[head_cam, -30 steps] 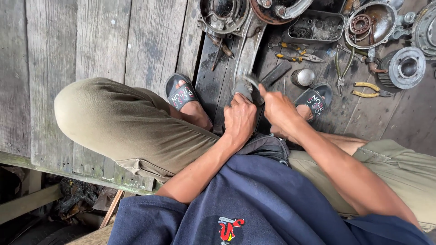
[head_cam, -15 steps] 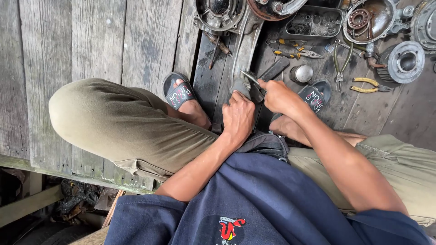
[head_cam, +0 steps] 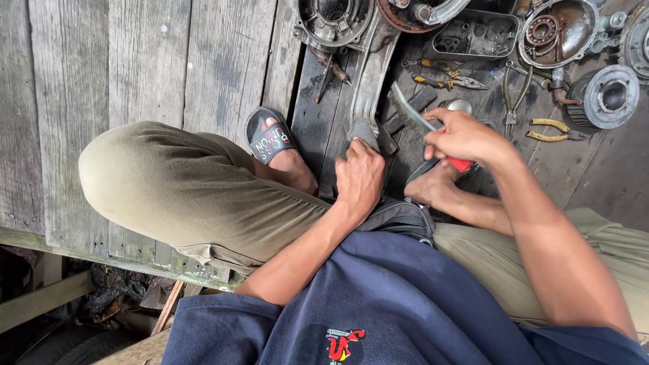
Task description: Cleaning grease and dirt from disassembled motorcycle engine casings using a wire brush and a scraper.
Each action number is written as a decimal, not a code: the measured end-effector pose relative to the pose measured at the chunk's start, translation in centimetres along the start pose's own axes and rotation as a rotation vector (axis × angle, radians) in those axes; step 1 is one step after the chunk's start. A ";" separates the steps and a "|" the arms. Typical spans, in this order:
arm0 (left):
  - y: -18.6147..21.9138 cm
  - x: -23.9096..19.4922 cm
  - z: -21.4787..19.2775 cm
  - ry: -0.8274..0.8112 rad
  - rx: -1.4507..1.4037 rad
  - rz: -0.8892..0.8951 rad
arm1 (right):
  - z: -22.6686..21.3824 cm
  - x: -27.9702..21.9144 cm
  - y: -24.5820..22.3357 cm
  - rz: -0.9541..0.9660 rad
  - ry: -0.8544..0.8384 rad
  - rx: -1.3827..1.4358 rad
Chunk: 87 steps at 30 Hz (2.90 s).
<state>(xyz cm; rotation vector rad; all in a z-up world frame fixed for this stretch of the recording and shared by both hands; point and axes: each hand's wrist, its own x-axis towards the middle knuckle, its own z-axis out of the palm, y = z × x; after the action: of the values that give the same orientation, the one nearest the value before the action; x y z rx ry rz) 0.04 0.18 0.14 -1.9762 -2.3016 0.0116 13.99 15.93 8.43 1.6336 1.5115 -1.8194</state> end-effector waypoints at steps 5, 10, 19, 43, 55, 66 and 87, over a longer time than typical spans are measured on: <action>-0.6 0.0 -0.4 -0.022 -0.027 0.001 | 2.3 1.8 2.8 -0.059 0.027 0.081; -1.2 0.2 -0.1 -0.113 -0.198 -0.019 | 4.3 0.4 2.6 -0.156 0.127 0.048; -1.4 0.0 0.8 -0.160 -0.216 0.002 | 5.7 5.8 2.1 -0.546 0.224 -0.469; -1.8 -0.1 1.1 -0.356 -0.345 -0.021 | 1.6 2.8 0.6 -0.257 -0.050 -0.463; -5.1 2.4 -2.5 -0.415 -0.479 -0.135 | 7.3 2.3 2.9 -0.572 0.357 0.027; -4.9 1.9 -2.6 -0.401 -0.527 -0.200 | 10.9 2.6 7.5 -0.663 0.483 -0.131; -5.0 0.9 -1.8 -0.200 -0.598 -0.190 | 8.2 4.8 7.1 -0.642 0.379 -0.382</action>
<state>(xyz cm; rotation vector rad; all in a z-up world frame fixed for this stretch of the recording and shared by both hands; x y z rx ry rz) -4.85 0.18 2.41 -2.0494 -2.8680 -0.5852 13.10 8.30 -0.64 1.4523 2.5989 -1.3581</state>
